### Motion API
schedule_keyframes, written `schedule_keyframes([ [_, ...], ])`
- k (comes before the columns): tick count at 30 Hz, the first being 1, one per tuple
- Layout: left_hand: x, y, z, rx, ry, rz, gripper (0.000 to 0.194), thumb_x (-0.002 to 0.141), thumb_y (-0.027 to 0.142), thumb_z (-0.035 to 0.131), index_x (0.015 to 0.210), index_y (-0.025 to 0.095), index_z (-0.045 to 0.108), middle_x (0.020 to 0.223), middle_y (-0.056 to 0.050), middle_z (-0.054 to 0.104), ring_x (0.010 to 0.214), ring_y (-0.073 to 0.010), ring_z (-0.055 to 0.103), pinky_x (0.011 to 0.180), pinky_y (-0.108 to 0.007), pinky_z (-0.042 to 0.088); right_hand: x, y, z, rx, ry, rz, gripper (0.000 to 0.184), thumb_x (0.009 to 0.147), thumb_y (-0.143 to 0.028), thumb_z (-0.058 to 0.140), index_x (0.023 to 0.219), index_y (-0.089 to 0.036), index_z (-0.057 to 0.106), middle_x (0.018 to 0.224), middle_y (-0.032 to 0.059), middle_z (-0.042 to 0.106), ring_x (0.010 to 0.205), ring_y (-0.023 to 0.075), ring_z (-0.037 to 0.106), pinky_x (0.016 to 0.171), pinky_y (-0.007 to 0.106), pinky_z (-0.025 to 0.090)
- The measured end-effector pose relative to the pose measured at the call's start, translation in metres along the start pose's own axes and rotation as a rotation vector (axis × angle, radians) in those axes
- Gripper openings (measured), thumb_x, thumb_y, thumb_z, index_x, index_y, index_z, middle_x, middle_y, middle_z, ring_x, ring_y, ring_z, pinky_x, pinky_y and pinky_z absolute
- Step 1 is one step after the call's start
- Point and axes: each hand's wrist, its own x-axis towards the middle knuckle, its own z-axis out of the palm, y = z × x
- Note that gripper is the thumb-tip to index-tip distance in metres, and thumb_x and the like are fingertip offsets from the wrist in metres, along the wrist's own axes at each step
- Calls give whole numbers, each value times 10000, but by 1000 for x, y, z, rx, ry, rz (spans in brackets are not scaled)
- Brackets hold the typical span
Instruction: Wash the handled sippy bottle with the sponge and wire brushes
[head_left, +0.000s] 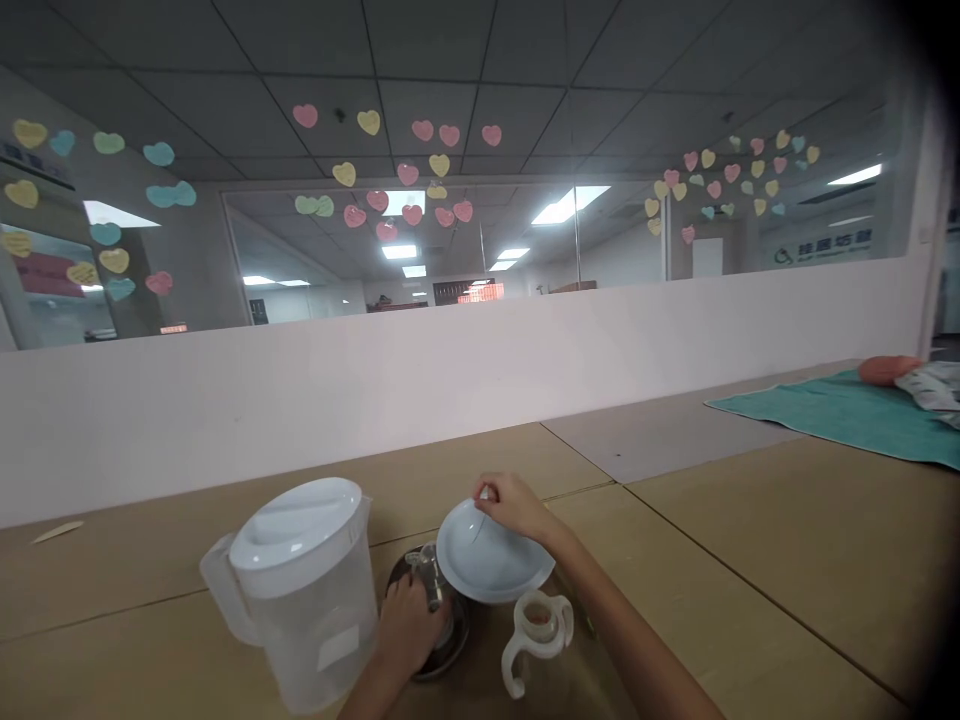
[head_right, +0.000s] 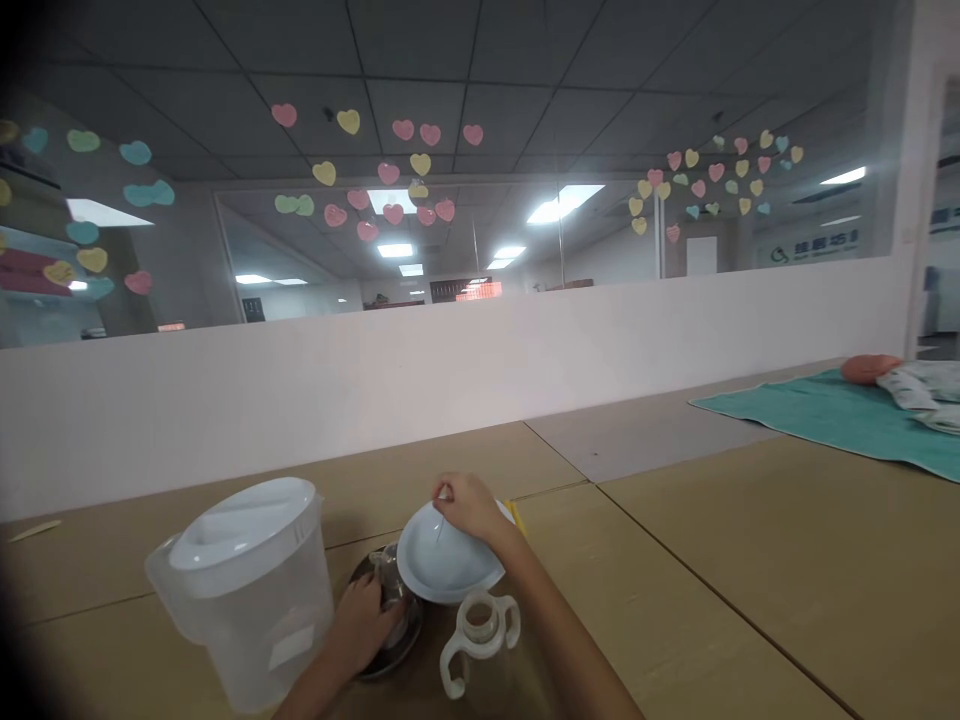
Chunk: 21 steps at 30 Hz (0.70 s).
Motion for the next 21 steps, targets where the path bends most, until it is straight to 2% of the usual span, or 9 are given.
schedule_keyframes([
  [4, -4, 8, -16, -62, -43, -94, 499, 752, 481, 449, 1074, 133, 603, 1124, -139, 613, 1114, -290, 529, 965, -422, 397, -4, -1, 19, 56, -116, -73, 126, 784, -255, 559, 784, -177, 658, 655, -27, 588, 584, 86, 476, 546, 181, 302],
  [8, -16, 9, -26, -255, 47, -216, 678, 712, 562, 482, 1201, 94, 518, 1282, -165, 507, 1210, -293, 456, 1022, -437, 366, -10, 6, 21, -44, -134, -46, 263, 851, -297, 481, 708, -151, 646, 690, 19, 632, 642, 113, 526, 582, 202, 319],
  [11, -24, 19, -38, -382, 202, -142, 665, 740, 561, 486, 1250, 133, 476, 1330, -135, 464, 1254, -272, 405, 1056, -452, 328, -12, 6, 2, -23, -48, -20, 343, 899, -289, 389, 707, -145, 634, 697, 39, 639, 654, 120, 550, 598, 209, 342],
  [14, -26, 39, -53, -502, 304, -11, 596, 798, 507, 472, 1306, 201, 413, 1406, -90, 373, 1317, -235, 319, 1091, -444, 284, -15, -3, -27, 133, 99, -51, 406, 927, -351, 324, 735, -146, 617, 678, 30, 619, 609, 112, 548, 579, 206, 365],
  [17, -21, 59, -58, -651, 288, 87, 570, 826, 477, 462, 1331, 225, 379, 1431, -80, 336, 1332, -219, 304, 1099, -407, 287, -22, -20, -54, 282, 237, -83, 433, 924, -429, 328, 738, -150, 602, 675, 17, 604, 568, 104, 535, 545, 204, 378],
  [21, -18, 71, -46, -721, 166, 196, 526, 842, 450, 460, 1309, 214, 411, 1416, -82, 364, 1307, -212, 351, 1093, -385, 312, -33, -49, -77, 435, 377, -134, 444, 903, -504, 362, 752, -153, 588, 663, 6, 590, 529, 92, 505, 516, 198, 389],
])
